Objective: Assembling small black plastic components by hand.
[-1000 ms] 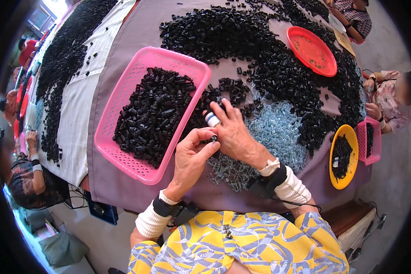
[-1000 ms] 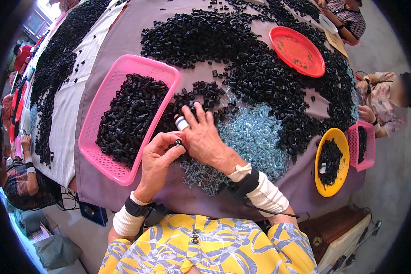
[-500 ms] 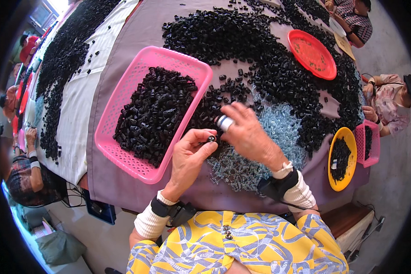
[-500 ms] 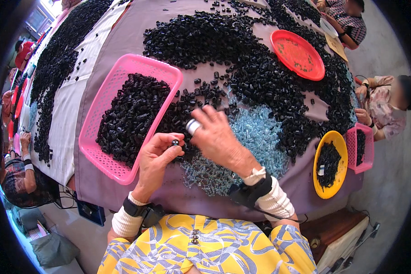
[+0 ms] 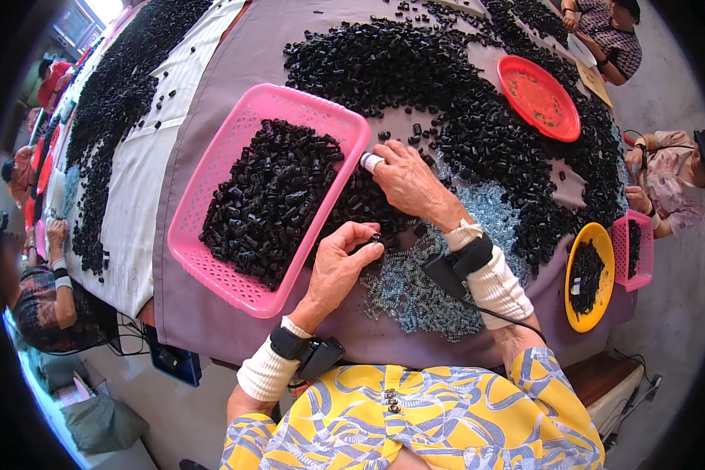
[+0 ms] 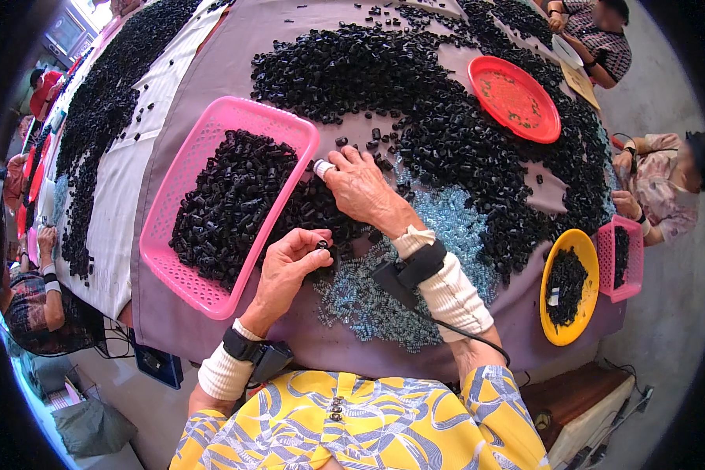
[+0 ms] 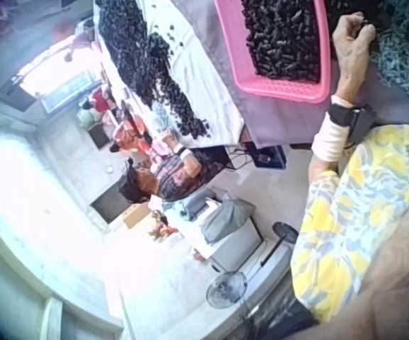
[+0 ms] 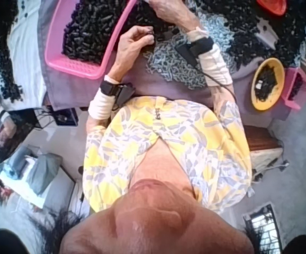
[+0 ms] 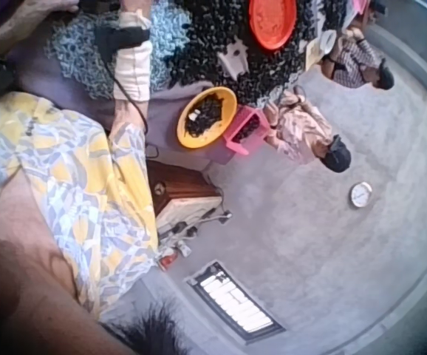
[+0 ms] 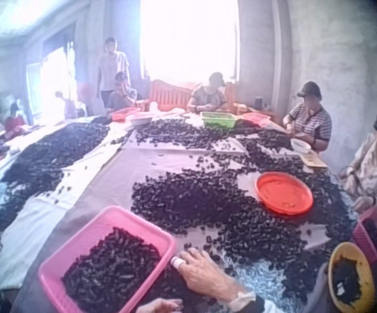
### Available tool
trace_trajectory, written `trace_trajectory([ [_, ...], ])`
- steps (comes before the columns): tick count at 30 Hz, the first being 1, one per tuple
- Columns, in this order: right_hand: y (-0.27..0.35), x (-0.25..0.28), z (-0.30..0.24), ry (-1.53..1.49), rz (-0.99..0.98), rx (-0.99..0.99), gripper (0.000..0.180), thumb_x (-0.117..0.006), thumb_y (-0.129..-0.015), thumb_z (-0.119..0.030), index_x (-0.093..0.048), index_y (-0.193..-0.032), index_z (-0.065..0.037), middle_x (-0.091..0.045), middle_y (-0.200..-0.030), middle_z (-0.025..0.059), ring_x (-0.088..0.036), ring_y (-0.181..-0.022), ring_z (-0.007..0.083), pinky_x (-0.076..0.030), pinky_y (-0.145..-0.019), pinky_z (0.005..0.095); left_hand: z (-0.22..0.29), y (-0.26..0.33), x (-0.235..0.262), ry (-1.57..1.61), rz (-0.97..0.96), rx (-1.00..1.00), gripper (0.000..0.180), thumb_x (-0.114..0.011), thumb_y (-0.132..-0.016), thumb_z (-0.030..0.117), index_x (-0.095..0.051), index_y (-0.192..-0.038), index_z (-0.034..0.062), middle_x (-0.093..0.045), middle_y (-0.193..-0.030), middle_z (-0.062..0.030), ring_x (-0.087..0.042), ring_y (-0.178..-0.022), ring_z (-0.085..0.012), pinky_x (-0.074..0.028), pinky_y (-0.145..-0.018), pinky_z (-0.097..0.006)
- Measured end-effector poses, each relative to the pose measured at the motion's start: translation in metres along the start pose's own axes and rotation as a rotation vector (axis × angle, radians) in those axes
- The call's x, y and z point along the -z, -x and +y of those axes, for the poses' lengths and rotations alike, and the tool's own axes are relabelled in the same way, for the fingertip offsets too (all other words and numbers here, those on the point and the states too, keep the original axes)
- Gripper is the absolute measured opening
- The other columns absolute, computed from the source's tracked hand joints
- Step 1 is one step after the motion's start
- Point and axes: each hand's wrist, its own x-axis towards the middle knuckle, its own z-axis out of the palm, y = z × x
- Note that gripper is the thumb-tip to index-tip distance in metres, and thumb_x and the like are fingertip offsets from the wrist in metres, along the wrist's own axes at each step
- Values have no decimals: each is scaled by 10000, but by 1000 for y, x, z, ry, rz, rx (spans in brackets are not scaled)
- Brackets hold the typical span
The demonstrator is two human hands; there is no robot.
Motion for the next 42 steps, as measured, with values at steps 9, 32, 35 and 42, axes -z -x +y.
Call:
trace_trajectory([
  [9, 36, 9, -36, -26, -64, -15, 253, -575, -705, -19, -582, -956, 7, -531, -990, 132, -498, -953, 313, -436, -763, 418, 6, 0, -1, -42, 101, -83, 187, -661, -846, 50, -594, -1008, -14, -611, -1117, -82, -566, -975, -89, -468, -857, -240],
  [32, 62, 57, -5, -209, -89, -153, 125, -595, -702, 35, -620, -811, -20, -598, -832, 90, -540, -831, 288, -449, -756, 381, 22, 13, -6, -17, 66, -10, 177, -659, -843, 38, -592, -1002, -4, -581, -1213, -115, -577, -1028, -123, -473, -875, -251],
  [35, 59, 61, -8, -238, -110, -107, 133, -596, -698, 15, -628, -815, -38, -580, -817, 73, -530, -824, 279, -436, -742, 380, 19, 7, -18, 184, -98, 56, 171, -636, -861, 20, -591, -1025, 10, -589, -1197, -115, -595, -997, -127, -468, -873, -239],
  [42, 62, 48, -7, -161, -151, -91, 137, -611, -708, -9, -644, -827, -68, -576, -826, 61, -524, -851, 257, -415, -739, 365, 4, -10, -11, 103, -127, 85, 155, -673, -837, 46, -605, -969, 3, -556, -1248, -106, -541, -1065, -97, -445, -891, -232],
])
